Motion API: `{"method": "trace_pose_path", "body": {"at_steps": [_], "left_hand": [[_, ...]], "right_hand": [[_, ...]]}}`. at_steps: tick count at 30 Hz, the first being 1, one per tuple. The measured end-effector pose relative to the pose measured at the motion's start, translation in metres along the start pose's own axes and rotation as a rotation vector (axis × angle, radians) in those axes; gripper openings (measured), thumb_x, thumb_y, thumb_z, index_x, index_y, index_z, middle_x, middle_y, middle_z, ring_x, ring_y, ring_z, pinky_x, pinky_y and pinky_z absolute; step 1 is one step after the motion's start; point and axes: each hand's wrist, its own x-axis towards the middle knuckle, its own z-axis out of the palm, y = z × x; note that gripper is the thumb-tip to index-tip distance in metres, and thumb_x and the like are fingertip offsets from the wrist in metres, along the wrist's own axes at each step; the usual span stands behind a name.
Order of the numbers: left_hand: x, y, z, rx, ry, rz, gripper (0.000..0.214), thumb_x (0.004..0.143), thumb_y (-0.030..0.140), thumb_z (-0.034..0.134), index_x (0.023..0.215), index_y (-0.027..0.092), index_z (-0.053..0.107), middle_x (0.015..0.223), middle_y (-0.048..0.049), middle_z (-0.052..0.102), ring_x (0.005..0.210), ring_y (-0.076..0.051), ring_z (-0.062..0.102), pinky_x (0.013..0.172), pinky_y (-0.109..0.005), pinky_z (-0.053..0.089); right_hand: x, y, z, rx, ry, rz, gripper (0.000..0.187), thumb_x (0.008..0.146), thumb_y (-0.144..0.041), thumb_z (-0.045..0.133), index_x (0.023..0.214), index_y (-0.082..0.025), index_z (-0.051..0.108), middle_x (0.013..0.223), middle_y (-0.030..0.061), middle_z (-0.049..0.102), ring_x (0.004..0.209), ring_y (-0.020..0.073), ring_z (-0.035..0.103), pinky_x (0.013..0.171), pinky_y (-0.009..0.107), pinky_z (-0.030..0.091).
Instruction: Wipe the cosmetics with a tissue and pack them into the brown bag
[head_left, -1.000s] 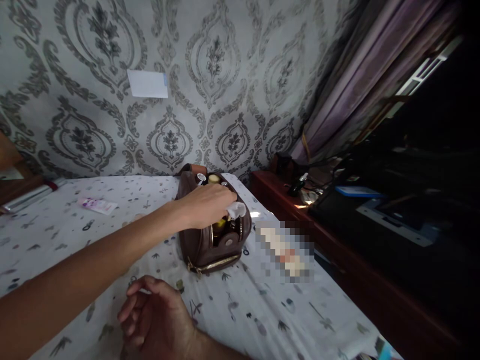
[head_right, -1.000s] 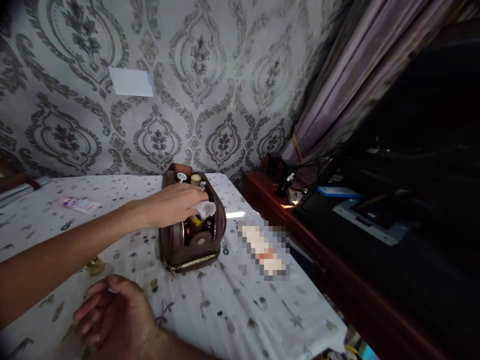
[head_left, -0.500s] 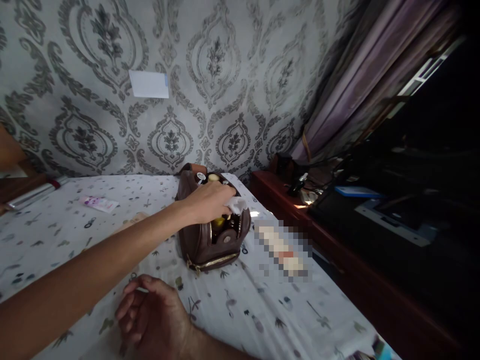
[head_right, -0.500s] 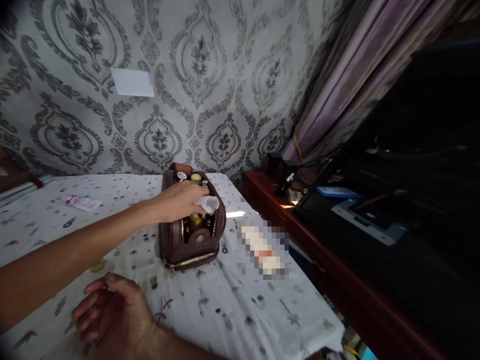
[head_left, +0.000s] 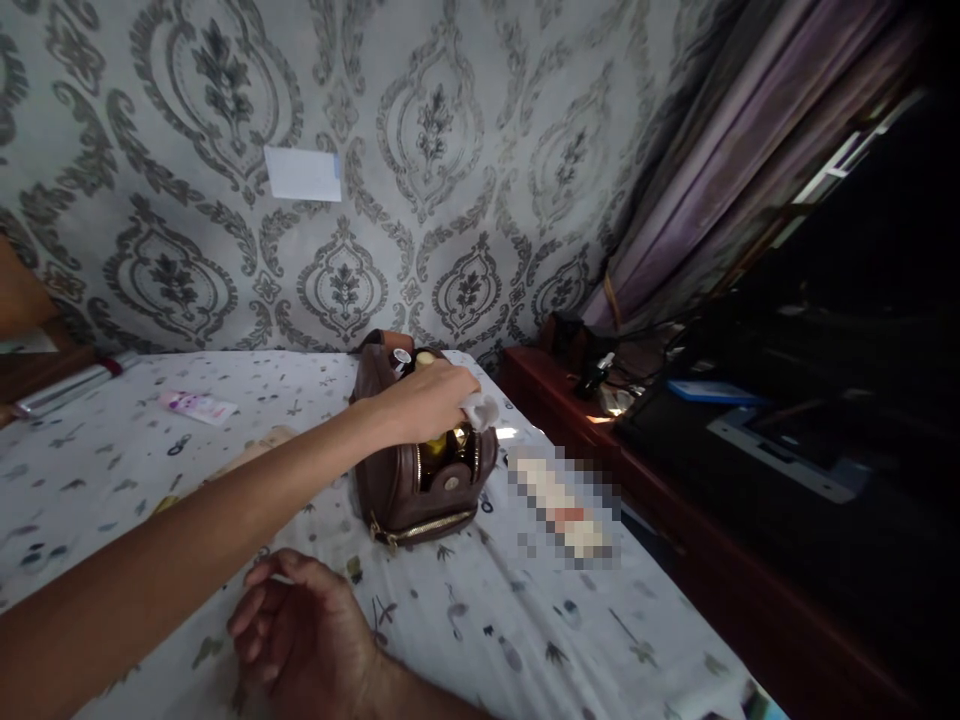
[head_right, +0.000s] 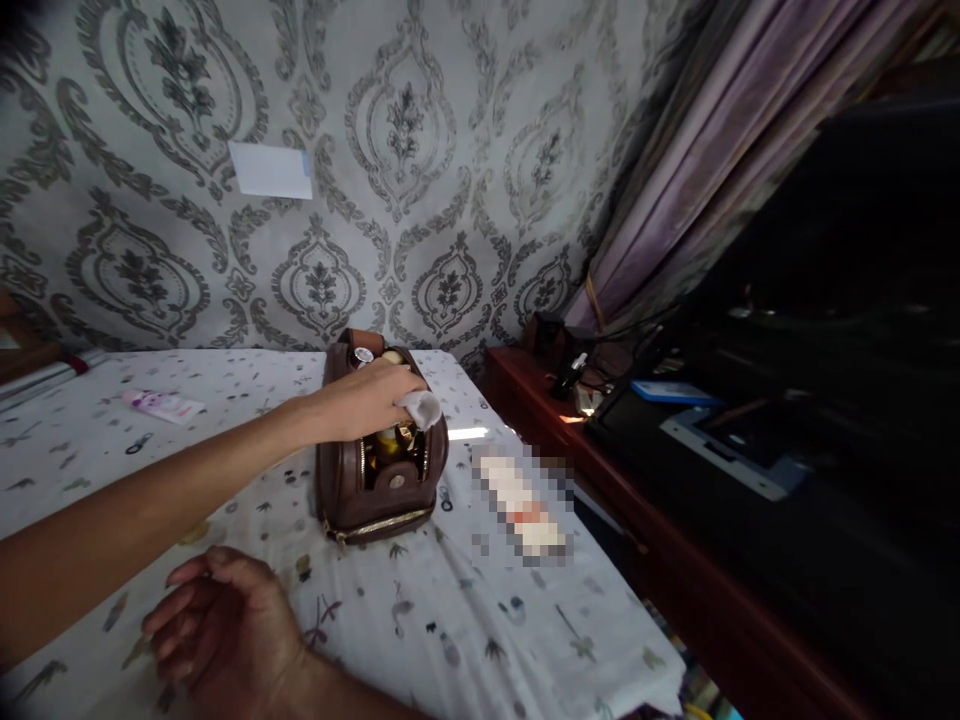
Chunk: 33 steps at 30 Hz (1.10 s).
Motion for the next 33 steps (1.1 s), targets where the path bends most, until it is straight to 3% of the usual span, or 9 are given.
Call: {"method": "trace_pose_path", "body": {"at_steps": [3,6,10,17,23,33], "left_hand": [[-0.008,-0.001,0.002,0.007,0.008,-0.013,0.012,0.088,0.024,0.059,0.08,0.016,0.064,0.08,-0.0067,0.068,0.083,-0.023,0.065,0.065,-0.029,0.041],[-0.015,0.0,0.002,0.072,-0.037,-0.034,0.023,0.084,0.038,0.067,0.089,0.017,0.062,0.085,-0.0079,0.068,0.082,-0.026,0.065,0.061,-0.03,0.04],[-0.015,0.003,0.005,0.126,-0.077,-0.059,0.025,0.083,0.03,0.069,0.102,0.016,0.06,0.095,-0.0111,0.069,0.088,-0.029,0.066,0.063,-0.031,0.042],[-0.001,-0.009,0.005,-0.068,0.075,-0.13,0.006,0.084,0.021,0.063,0.087,0.016,0.065,0.092,-0.0072,0.07,0.089,-0.023,0.065,0.068,-0.028,0.043],[0.001,-0.004,0.013,0.01,0.054,-0.103,0.008,0.081,0.014,0.062,0.084,0.018,0.068,0.09,-0.0078,0.072,0.09,-0.024,0.067,0.068,-0.028,0.043],[-0.006,-0.004,0.012,0.072,0.003,-0.104,0.011,0.082,0.018,0.061,0.092,0.02,0.067,0.095,-0.011,0.073,0.093,-0.03,0.069,0.064,-0.032,0.044]], "right_hand": [[0.001,-0.001,0.0,-0.003,0.003,0.005,0.02,0.067,-0.033,0.054,0.072,-0.016,0.063,0.055,0.0023,0.062,0.042,0.01,0.045,0.042,0.021,0.021],[0.002,0.001,-0.001,-0.009,-0.004,0.027,0.021,0.07,-0.035,0.056,0.073,-0.016,0.064,0.055,0.003,0.063,0.044,0.0106,0.046,0.043,0.022,0.022],[0.002,0.003,-0.002,0.0,-0.005,0.039,0.023,0.072,-0.037,0.059,0.074,-0.015,0.063,0.056,0.0037,0.062,0.045,0.0107,0.046,0.044,0.022,0.022],[0.002,0.003,-0.003,0.014,-0.007,0.023,0.018,0.07,-0.033,0.056,0.071,-0.016,0.062,0.055,0.0028,0.062,0.043,0.0102,0.044,0.043,0.021,0.019],[0.002,0.005,-0.004,0.004,-0.02,0.013,0.02,0.069,-0.035,0.057,0.073,-0.016,0.063,0.056,0.0034,0.063,0.044,0.0111,0.045,0.043,0.022,0.021],[0.003,0.005,-0.004,-0.017,0.014,0.007,0.02,0.07,-0.033,0.057,0.073,-0.014,0.064,0.056,0.003,0.062,0.043,0.0097,0.045,0.043,0.021,0.022]]}}
